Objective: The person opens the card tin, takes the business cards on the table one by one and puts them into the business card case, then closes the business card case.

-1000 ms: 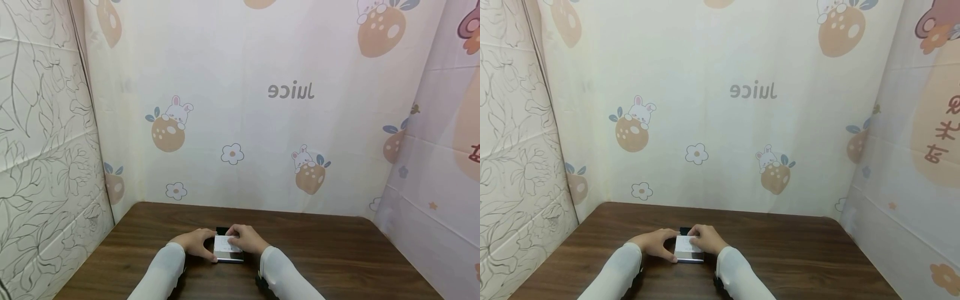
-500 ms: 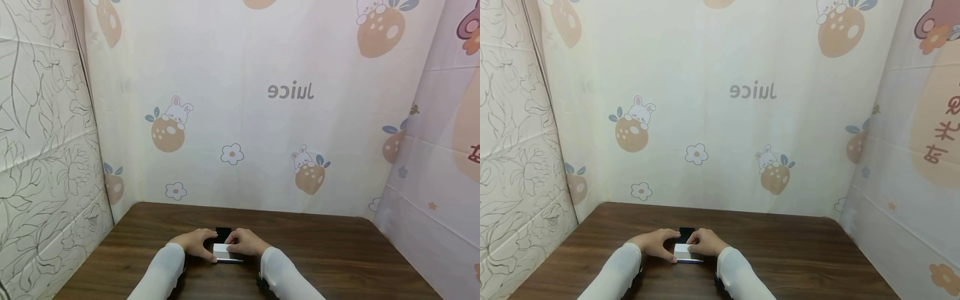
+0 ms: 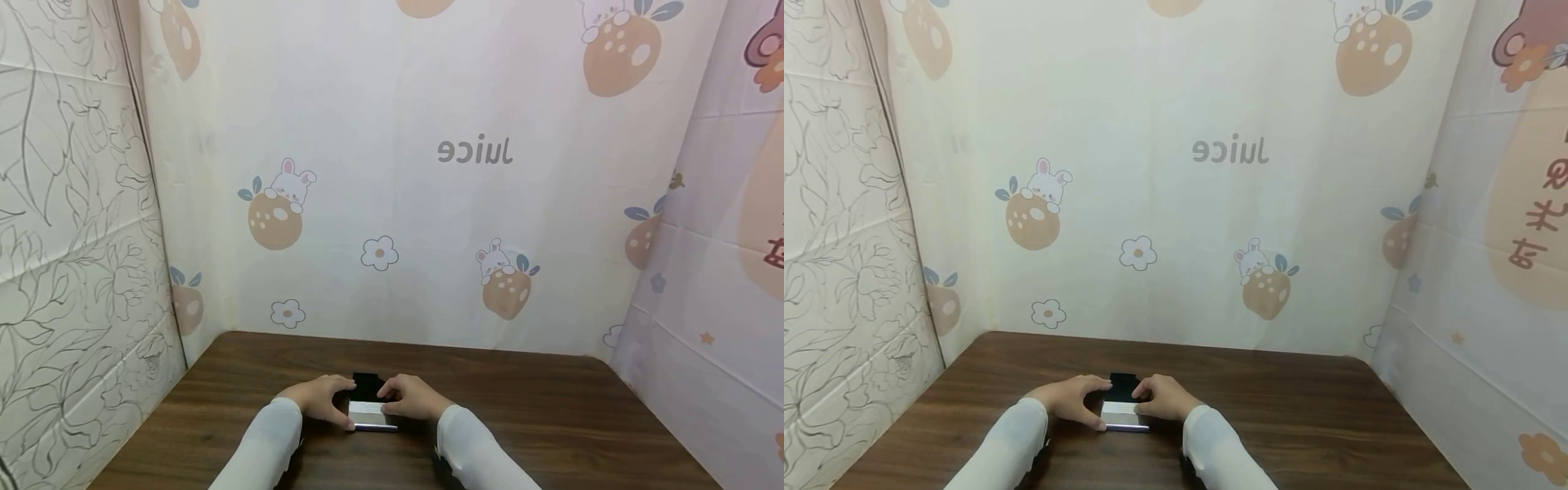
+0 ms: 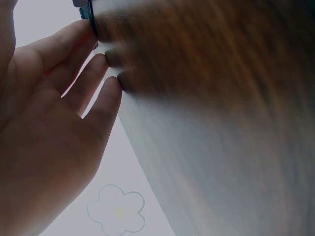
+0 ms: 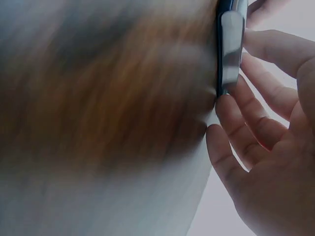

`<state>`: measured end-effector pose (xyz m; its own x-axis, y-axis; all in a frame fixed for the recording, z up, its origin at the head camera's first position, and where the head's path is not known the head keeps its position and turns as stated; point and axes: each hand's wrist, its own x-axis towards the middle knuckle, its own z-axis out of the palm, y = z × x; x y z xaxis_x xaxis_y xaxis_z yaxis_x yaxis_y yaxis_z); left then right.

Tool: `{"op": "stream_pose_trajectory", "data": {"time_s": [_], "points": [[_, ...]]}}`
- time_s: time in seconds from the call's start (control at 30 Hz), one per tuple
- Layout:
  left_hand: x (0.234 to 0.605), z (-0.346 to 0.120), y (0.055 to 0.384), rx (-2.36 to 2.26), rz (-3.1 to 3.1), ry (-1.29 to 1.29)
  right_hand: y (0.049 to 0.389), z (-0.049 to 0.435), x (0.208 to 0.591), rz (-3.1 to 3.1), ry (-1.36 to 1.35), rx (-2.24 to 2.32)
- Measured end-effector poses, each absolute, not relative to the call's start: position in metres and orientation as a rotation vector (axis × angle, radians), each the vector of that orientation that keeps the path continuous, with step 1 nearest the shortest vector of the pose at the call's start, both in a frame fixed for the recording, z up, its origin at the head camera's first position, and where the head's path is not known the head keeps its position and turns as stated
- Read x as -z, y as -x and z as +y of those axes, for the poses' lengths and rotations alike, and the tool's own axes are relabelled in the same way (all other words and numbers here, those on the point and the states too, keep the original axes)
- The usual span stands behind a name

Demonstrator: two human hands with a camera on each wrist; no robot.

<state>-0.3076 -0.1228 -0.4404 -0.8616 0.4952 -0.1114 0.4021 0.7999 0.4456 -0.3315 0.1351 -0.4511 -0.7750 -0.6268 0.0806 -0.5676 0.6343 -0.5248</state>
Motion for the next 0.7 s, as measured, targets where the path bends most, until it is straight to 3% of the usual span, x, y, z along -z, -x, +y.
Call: {"op": "stream_pose_trajectory", "data": {"time_s": [0.7], "points": [[0.439,-0.123,0.308,-0.595,2.757,-0.711,0.321,0.179,0.448,2.620,0.973,0.825]]}}
